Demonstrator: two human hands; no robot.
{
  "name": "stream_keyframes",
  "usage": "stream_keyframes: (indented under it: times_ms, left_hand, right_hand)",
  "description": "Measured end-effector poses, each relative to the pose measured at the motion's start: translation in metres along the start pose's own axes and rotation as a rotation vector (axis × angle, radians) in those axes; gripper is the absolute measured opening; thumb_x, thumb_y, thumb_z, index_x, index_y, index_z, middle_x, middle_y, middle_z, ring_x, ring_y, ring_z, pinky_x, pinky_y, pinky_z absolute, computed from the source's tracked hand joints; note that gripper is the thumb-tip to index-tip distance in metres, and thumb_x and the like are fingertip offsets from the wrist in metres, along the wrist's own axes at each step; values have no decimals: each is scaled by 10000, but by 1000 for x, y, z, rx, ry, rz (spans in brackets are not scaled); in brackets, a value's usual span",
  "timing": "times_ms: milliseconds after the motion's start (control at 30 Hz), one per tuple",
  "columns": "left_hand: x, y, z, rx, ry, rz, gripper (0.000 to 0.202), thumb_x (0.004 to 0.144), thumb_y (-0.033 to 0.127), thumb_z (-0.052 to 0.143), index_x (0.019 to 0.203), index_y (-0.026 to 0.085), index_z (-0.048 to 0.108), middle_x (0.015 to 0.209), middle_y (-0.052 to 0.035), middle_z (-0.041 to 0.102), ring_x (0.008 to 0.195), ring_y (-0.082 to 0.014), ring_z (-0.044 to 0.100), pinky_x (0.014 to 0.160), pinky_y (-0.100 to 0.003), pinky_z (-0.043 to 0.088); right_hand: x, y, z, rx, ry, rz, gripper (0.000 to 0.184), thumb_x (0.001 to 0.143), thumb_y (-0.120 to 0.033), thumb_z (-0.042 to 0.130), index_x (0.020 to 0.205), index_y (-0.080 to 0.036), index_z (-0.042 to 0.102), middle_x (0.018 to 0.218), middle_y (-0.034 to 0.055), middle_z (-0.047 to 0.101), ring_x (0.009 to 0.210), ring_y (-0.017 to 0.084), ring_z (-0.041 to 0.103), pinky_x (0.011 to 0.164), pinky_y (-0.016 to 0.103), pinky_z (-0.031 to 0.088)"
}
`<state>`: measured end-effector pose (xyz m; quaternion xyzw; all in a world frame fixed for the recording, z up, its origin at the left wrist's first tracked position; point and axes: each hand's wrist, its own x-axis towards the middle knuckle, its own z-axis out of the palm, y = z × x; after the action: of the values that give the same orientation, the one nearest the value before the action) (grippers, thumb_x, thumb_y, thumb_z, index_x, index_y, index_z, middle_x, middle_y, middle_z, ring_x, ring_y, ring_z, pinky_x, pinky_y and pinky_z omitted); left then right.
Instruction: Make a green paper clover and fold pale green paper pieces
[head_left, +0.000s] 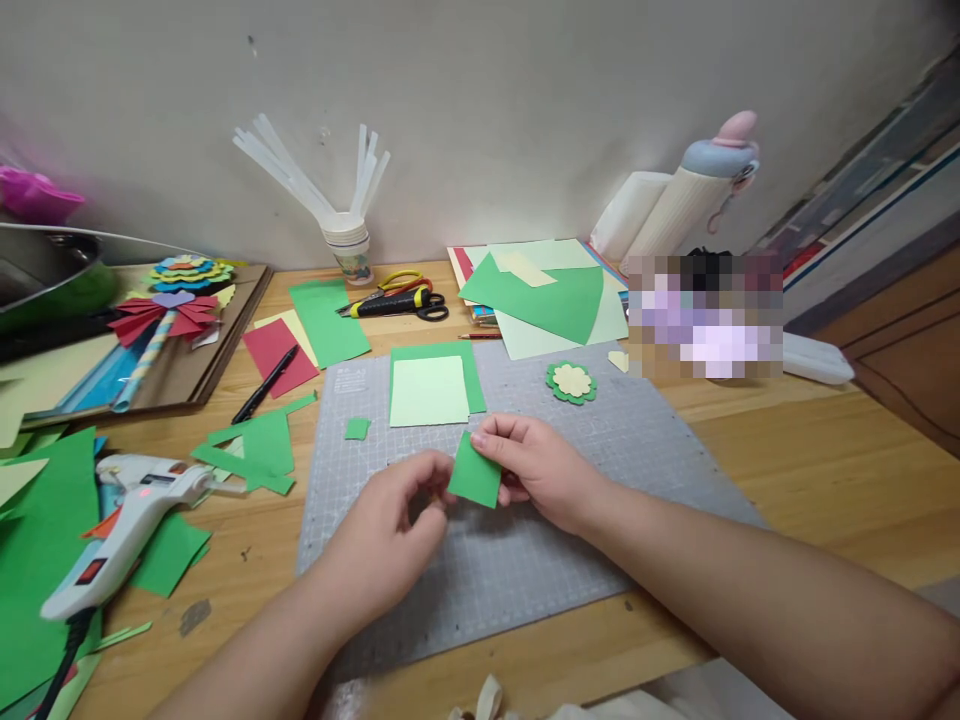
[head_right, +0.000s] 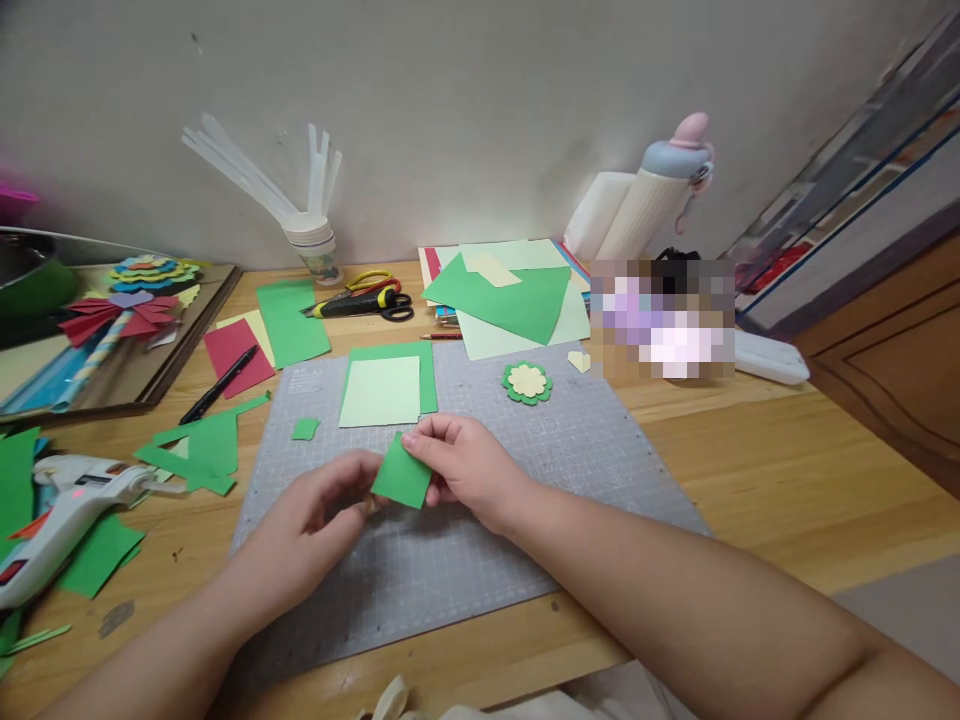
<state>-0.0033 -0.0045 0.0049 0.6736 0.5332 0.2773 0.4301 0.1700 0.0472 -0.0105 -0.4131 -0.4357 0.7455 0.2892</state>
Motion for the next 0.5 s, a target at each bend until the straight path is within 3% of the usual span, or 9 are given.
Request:
stream_keyframes:
  times_ms: [100,233,300,400,500]
  left_hand:
    - [-1,-2,0,-46,148,39,375,798,81,471,1126,261,500,936,-3,623,858,-154,563,758,-280,430]
    - [1,-1,-3,23,105,164,111,836,177,559,903,244,616,939,-15,644,896,-166,575,812,-300,432]
    - [2,0,-4,38,149,192,74,837,197,573,820,231,637,892,-20,654,892,-177,587,815,-312,436]
    - [3,-1,-5,40,286,156,55,810,220,609,766,221,643,880,-29,656,891,-190,592,800,-322,437]
    - [3,-4,-5,-52,328,72,82,774,263,646,710,213,640,884,-34,655,878,-198,586,747,-317,443]
  right_hand:
    - [-1,0,-1,3,-9,30,333,753,-458,670,707,-181,489,485,-84,516,316,33,441,310,128,274]
    - [-2,0,0,31,-57,42,329,763,-460,665,717,-174,508,494,-73,554,307,32,454,298,122,257]
    - [-2,1,1,85,-95,30,307,781,-450,649,745,-169,533,554,-51,600,342,40,510,295,117,237]
    - [-2,3,2,119,-113,12,266,783,-419,654,814,-164,586,670,-19,650,438,75,609,296,121,275]
    - [-5,4,3,3,-88,-22,271,783,-417,645,866,-159,634,760,23,689,475,98,637,310,138,319]
